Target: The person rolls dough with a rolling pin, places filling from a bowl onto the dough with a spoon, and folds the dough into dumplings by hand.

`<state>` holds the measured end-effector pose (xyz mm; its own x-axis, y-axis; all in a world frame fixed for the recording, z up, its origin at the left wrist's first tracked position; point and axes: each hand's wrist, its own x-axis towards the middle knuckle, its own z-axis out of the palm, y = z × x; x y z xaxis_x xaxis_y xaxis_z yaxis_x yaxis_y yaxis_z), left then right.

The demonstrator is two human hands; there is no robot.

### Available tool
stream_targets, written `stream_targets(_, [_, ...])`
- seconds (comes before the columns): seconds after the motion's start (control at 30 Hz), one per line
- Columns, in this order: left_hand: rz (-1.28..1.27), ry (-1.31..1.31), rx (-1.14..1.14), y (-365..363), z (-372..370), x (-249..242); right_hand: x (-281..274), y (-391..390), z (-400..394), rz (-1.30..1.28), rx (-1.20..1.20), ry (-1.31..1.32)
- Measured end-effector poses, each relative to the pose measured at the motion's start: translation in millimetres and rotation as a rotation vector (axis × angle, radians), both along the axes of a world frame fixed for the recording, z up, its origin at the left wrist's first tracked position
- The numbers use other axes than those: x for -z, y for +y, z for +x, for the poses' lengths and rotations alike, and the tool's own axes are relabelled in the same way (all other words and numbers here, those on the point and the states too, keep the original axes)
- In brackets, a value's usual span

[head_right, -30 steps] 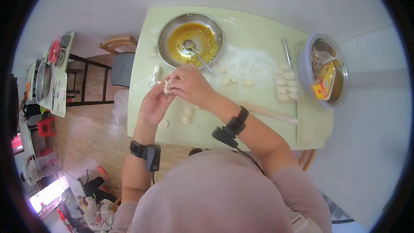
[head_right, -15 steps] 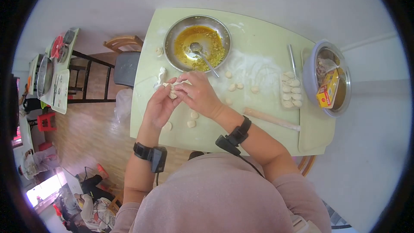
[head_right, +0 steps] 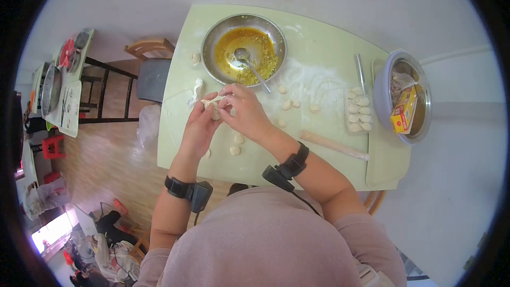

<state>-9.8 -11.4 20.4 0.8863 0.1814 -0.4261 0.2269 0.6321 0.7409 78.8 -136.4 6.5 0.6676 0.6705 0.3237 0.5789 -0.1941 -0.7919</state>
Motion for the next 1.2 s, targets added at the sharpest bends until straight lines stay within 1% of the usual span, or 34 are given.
stream_targets(0.1, [0.017, -0.012, 0.003, -0.4, -1.5, 0.3, 0.8, 0.7, -1.6, -0.009, -0.004, 0.019])
stream_targets(0.17, [-0.019, -0.003, -0.036, 0.5, -2.8, 1.6, 3.3, 1.8, -3.9, 0.03, 0.012, 0.14])
stream_targets(0.3, [-0.062, -0.012, -0.092, 5.4, -5.7, 5.4, -11.8, 2.1, 1.6, 0.033, 0.028, 0.145])
stream_targets(0.37, [-0.068, -0.036, -0.043, 9.5, -7.0, 4.6, -19.2, 1.3, 16.4, 0.116, 0.04, 0.162])
stream_targets(0.4, [-0.068, -0.037, -0.043, 11.4, -7.9, 3.4, -20.6, 0.1, 26.7, 0.116, 0.039, 0.162])
stream_targets(0.47, [-0.013, 0.008, -0.012, 15.6, -10.1, 0.3, -23.0, -2.4, 43.7, -0.027, 0.147, 0.05])
stream_targets(0.5, [-0.014, 0.006, -0.007, 18.9, -11.4, -0.4, -24.8, -2.6, 43.8, -0.028, 0.152, 0.048])
stream_targets(0.57, [-0.048, -0.007, 0.075, 23.9, -15.0, -0.5, -27.6, -2.5, 43.4, -0.054, -0.038, 0.126])
stream_targets(0.6, [-0.053, -0.005, 0.08, 23.8, -17.0, -1.9, -29.8, -2.2, 39.7, -0.059, -0.032, 0.128])
stream_targets(0.67, [-0.022, -0.063, 0.116, 24.1, -19.2, -7.6, -34.0, 1.8, 31.0, -0.039, -0.336, 0.497])
stream_targets(0.7, [-0.025, -0.063, 0.12, 24.9, -19.9, -9.6, -33.2, 3.2, 29.7, -0.041, -0.331, 0.498])
stream_targets(0.77, [0.079, -0.039, 0.177, 26.0, -22.3, -13.1, -29.0, 5.0, 26.2, -0.056, -0.403, 0.618])
stream_targets(0.9, [0.126, 0.001, 0.192, 24.5, -24.6, -17.6, -18.6, 7.3, 20.8, -0.005, -0.418, 0.638])
stream_targets(0.97, [0.108, 0.01, 0.125, 24.2, -24.9, -16.0, -18.0, 9.4, 18.3, 0.005, -0.391, 0.765])
stream_targets(1.0, [0.109, 0.011, 0.126, 23.6, -25.0, -13.9, -13.7, 10.6, 16.1, 0.007, -0.39, 0.766])
stream_targets(1.07, [0.308, -0.023, 0.076, 22.3, -25.0, -8.7, -1.7, 12.6, 10.3, 0.071, -0.256, 0.487])
stream_targets(1.1, [0.309, -0.023, 0.077, 22.8, -25.3, -8.3, -4.2, 13.7, 5.8, 0.072, -0.256, 0.487])
stream_targets(1.17, [0.361, -0.012, 0.012, 23.6, -25.9, -8.1, -11.7, 14.7, -2.9, 0.07, -0.151, 0.517])
stream_targets(1.2, [0.362, -0.013, 0.013, 24.7, -26.3, -8.1, -13.3, 14.9, -3.6, 0.071, -0.151, 0.517])
